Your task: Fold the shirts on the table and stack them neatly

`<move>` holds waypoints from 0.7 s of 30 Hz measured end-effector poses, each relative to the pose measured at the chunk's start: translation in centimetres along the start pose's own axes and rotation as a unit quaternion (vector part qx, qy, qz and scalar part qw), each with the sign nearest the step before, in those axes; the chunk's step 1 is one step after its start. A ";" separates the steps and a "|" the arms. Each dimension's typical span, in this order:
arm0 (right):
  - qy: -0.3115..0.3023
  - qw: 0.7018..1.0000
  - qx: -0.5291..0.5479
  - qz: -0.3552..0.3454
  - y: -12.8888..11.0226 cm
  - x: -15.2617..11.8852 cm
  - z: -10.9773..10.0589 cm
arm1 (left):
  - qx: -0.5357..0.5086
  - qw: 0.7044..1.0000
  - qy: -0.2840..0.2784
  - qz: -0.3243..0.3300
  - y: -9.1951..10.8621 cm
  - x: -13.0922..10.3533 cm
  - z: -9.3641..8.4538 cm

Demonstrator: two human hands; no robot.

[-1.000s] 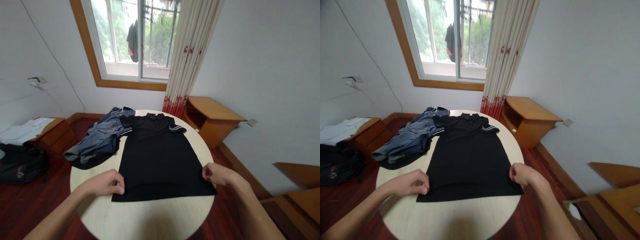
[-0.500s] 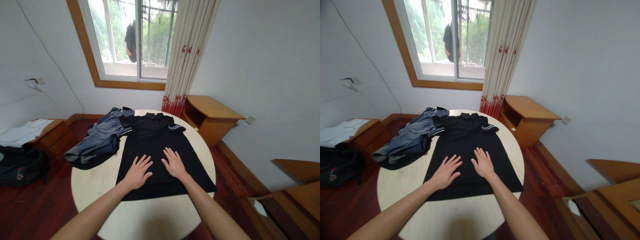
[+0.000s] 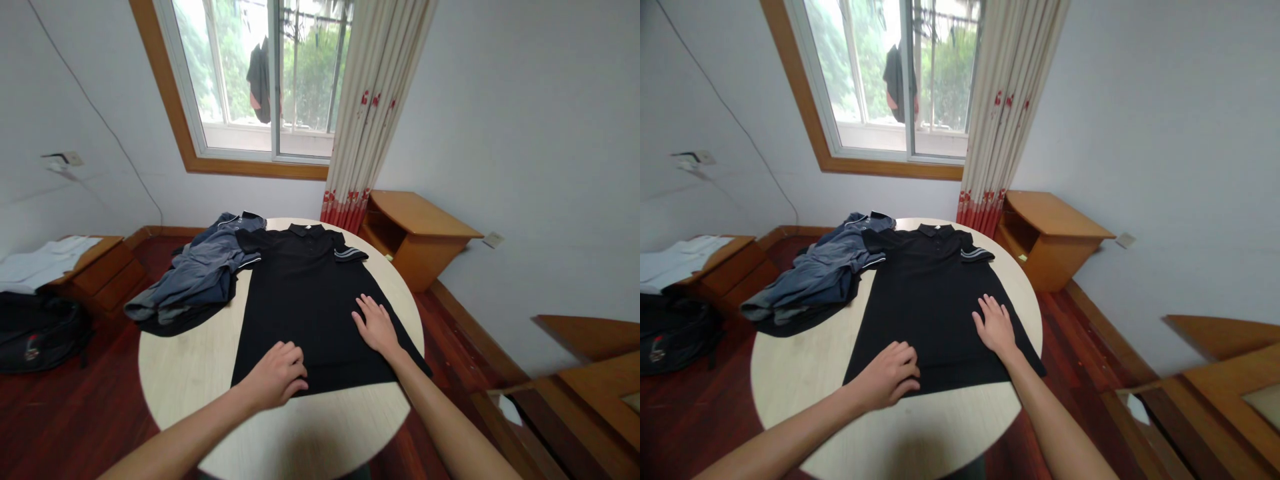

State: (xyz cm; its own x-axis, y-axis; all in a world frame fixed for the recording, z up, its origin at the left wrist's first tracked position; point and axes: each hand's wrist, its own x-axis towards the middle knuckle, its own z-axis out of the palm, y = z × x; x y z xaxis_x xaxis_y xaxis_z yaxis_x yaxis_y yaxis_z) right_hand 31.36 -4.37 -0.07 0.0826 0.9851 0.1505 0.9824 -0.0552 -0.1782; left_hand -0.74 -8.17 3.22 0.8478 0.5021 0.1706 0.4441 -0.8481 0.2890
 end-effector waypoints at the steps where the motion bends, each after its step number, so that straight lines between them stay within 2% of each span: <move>1: 0.002 1.000 -0.001 0.000 0.0 0.0 0.0 | 0.009 1.000 -0.015 -0.012 0.3 0.2 -0.1; 6: 0.007 1.000 -0.003 -0.004 0.0 -0.1 -0.1 | 0.065 0.992 -0.094 -0.056 1.6 1.1 -0.9; 9: 0.004 1.000 -0.002 -0.004 -0.1 -0.1 -0.1 | 0.069 0.988 -0.127 -0.059 2.1 1.7 -1.6; 15: -0.005 1.000 -0.005 -0.006 0.1 -0.1 -0.3 | -0.064 0.987 -0.101 -0.108 2.3 1.7 -2.8; 17: -0.015 1.000 -0.013 -0.007 0.1 -0.1 -0.7 | -0.115 0.978 -0.117 -0.125 2.2 1.5 -2.8; 19: -0.032 0.999 -0.019 -0.011 -0.3 0.2 -1.3 | -0.162 0.968 -0.145 -0.125 1.5 1.8 -2.7; 21: -0.044 0.998 -0.008 -0.032 -1.7 0.7 -2.0 | -0.186 0.967 -0.130 -0.117 0.2 2.8 -2.6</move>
State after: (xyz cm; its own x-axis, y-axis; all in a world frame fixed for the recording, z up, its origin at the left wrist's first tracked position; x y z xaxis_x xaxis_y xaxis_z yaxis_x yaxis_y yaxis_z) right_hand 30.07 -3.90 2.30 0.0051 0.9972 0.0749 0.9879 0.0065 -0.1549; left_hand 0.94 -6.49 6.23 0.8019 0.5732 -0.1687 0.5390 -0.5720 0.6183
